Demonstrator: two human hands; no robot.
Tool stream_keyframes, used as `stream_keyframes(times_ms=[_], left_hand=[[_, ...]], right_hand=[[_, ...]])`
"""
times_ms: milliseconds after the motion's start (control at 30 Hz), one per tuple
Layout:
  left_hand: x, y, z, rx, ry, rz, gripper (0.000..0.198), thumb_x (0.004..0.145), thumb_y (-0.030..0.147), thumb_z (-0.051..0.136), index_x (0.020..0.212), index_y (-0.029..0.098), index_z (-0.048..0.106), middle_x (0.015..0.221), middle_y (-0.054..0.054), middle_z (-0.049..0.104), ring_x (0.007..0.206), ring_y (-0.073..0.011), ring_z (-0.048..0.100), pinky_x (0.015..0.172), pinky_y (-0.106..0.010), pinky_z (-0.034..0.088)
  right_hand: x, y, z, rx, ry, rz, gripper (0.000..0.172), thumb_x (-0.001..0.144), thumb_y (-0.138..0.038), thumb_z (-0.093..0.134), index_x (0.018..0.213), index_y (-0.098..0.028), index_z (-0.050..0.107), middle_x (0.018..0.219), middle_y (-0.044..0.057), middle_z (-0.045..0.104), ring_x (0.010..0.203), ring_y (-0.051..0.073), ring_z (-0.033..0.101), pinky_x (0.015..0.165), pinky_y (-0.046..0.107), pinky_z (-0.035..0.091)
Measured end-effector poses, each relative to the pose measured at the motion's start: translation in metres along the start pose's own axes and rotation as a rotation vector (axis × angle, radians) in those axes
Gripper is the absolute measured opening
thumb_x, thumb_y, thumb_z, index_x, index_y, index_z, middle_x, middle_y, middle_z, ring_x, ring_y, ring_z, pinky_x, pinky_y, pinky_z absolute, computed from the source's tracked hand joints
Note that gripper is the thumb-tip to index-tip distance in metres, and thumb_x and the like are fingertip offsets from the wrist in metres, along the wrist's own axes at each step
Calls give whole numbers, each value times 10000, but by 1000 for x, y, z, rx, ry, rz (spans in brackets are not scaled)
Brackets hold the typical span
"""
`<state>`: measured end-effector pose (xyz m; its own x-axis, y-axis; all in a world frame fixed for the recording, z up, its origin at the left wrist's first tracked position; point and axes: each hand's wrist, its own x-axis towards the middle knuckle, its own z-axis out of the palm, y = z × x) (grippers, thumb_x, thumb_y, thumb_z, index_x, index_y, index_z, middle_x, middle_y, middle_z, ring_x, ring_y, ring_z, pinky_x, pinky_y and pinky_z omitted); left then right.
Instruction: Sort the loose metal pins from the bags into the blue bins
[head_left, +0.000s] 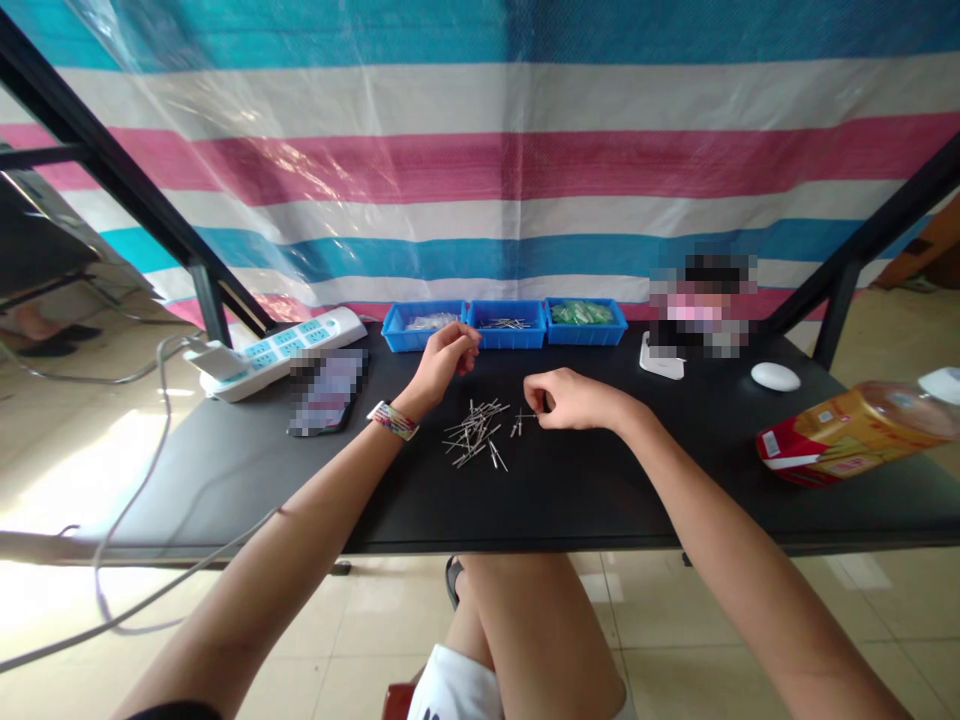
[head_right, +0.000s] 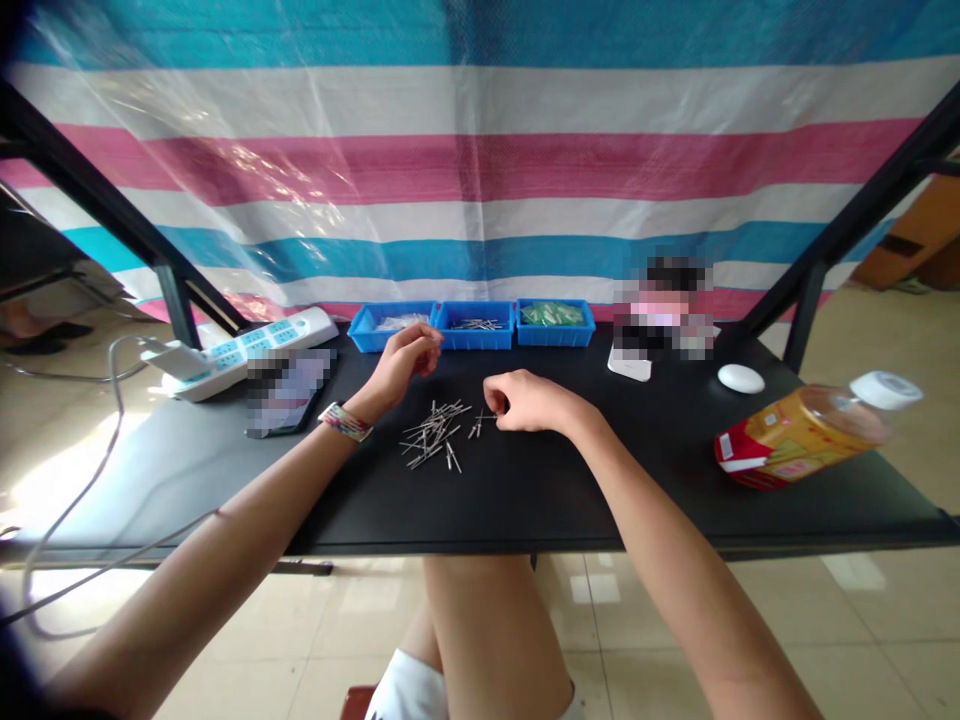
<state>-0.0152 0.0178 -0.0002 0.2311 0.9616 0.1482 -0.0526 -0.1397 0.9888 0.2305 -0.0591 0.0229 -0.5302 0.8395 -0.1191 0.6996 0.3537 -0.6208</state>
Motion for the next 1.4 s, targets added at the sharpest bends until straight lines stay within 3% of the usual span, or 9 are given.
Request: stream_keyframes(times_ms=[133, 267, 400, 667, 800, 900, 1133, 1267, 1400], left_hand=[[0, 0, 0, 45, -49, 1, 205, 779, 338, 701, 888, 176, 638, 682, 29, 580, 521, -90, 530, 474, -192, 385], [-2, 1, 1, 200, -222, 6, 272, 859, 419, 670, 871, 150, 712, 693, -9, 625, 544, -108, 569, 484, -204, 381], [-7, 4, 5, 295, -389, -11, 425, 883, 543, 697, 787, 132, 742, 686, -38, 654, 559, -113, 572, 497, -211, 381], [-10, 10, 8, 242, -394, -49, 434, 822, 570, 797, 765, 154, 688, 613, -1, 610, 560, -112, 559, 520, -211, 371], [-10, 10, 7, 235, -397, -54, 413, 830, 550, 781, 763, 159, 667, 602, -1, 604, 560, -114, 561, 523, -217, 365], [-11, 10, 8, 216, -388, -22, 376, 827, 510, 799, 792, 159, 669, 605, 10, 594, 562, -106, 542, 527, -215, 365], [-11, 9, 10, 153, -313, 32, 384, 773, 476, 879, 840, 160, 672, 708, 18, 600, 594, -93, 547, 521, -208, 373], [-12, 12, 10, 151, -316, 33, 372, 775, 464, 872, 853, 164, 667, 716, 18, 598, 590, -93, 549, 515, -206, 373], [-13, 14, 8, 154, -331, -21, 392, 884, 547, 741, 830, 169, 651, 686, -7, 621, 583, -114, 573, 511, -218, 378]], right_hand=[[2, 8, 1, -2, 155, -3, 235, 701, -68, 699, 826, -216, 565, 777, -22, 650, 683, 139, 578, 638, 258, 387], [10, 10, 8, 229, 390, -134, 195, 739, -115, 655, 875, -221, 563, 791, -24, 635, 689, 141, 602, 674, 268, 476], [16, 1, 17, 350, 523, -250, 195, 771, -167, 667, 952, -219, 615, 836, -2, 670, 722, 156, 640, 702, 288, 538], [21, -4, 27, 244, 719, -350, 115, 812, -138, 649, 883, -224, 626, 864, 19, 676, 731, 166, 642, 701, 310, 543], [23, -3, 27, 271, 750, -338, 69, 820, -177, 673, 864, -223, 645, 858, 24, 682, 746, 174, 646, 703, 320, 535], [25, -2, 28, 537, 740, -222, 117, 819, -281, 728, 870, -225, 639, 818, 12, 678, 738, 178, 671, 675, 310, 556], [25, -3, 26, 1005, 540, 29, 353, 764, -473, 846, 860, -207, 635, 779, -3, 677, 607, 132, 640, 498, 235, 544], [24, -5, 26, 1063, 549, 9, 370, 714, -435, 883, 849, -202, 629, 786, -5, 679, 649, 130, 662, 535, 230, 587], [24, -6, 27, 988, 576, -2, 354, 695, -404, 879, 839, -203, 626, 786, -16, 649, 648, 135, 664, 516, 236, 591]])
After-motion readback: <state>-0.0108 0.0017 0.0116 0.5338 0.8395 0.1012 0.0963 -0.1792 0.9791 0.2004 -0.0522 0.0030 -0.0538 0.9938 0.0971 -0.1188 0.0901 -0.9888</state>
